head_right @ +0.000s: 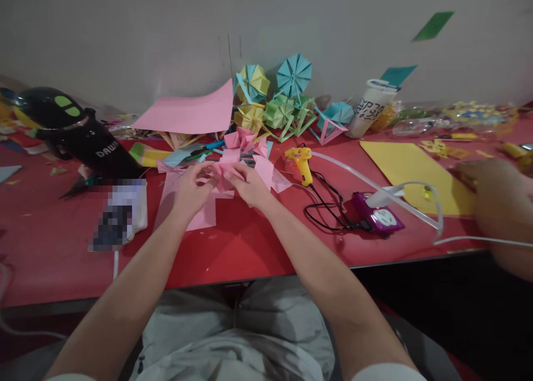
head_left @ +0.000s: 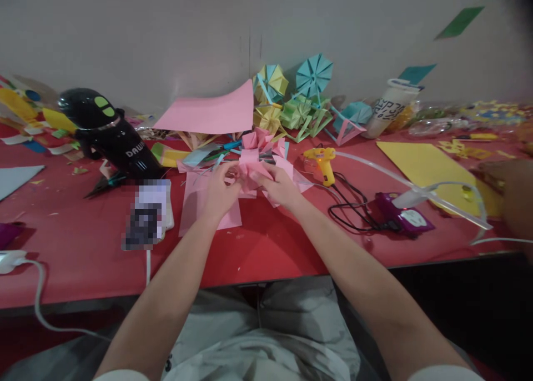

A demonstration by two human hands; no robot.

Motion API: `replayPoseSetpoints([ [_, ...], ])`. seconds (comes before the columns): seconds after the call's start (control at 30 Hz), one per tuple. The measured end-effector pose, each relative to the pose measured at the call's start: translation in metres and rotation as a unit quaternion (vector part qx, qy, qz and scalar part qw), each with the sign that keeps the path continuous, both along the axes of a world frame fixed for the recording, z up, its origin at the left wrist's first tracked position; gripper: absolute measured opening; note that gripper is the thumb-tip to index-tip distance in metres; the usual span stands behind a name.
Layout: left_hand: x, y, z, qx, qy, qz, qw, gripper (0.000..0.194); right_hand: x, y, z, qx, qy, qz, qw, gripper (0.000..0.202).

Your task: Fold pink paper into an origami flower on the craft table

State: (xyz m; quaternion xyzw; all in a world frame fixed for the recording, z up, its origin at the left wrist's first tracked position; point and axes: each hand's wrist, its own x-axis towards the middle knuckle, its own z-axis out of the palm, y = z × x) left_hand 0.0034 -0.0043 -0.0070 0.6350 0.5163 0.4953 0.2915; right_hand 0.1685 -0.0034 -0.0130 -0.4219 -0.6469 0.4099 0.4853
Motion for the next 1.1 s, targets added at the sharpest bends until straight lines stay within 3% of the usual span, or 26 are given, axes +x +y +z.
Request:
replayPoseSetpoints([
  [0.1,-0.001,0.001,0.0,-0.024,-0.024,0.015,0.999,0.031,-0.003,0.002,-0.002,-0.099,0.127,0.015,0.987,0.029],
  [0.2,0.0,0.001,0.001,-0.104,-0.106,-0.036,0.988,0.021,-0.005,0.001,-0.002,-0.143,0.17,0.015,0.975,0.029],
  [0.3,0.0,-0.001,0.003,-0.119,-0.12,-0.049,0.984,0.015,-0.002,0.002,-0.001,-0.085,0.101,-0.036,0.991,0.028],
  [0.43,-0.002,-0.004,0.008,-0.071,-0.041,-0.005,0.997,0.011,0.008,0.01,-0.004,0.007,0.048,-0.078,0.996,0.025],
  [0.53,-0.002,-0.005,0.01,-0.047,0.017,0.021,0.999,0.011,0.013,0.014,-0.006,0.016,0.048,-0.096,0.994,0.029],
  [0.77,-0.002,-0.004,0.006,-0.036,0.042,0.04,0.998,0.019,0.011,0.011,-0.005,0.03,-0.013,-0.145,0.989,0.025],
  [1.1,0.001,-0.008,0.011,-0.05,0.003,0.032,0.998,0.022,0.007,0.006,-0.002,0.064,-0.056,-0.15,0.985,0.021],
])
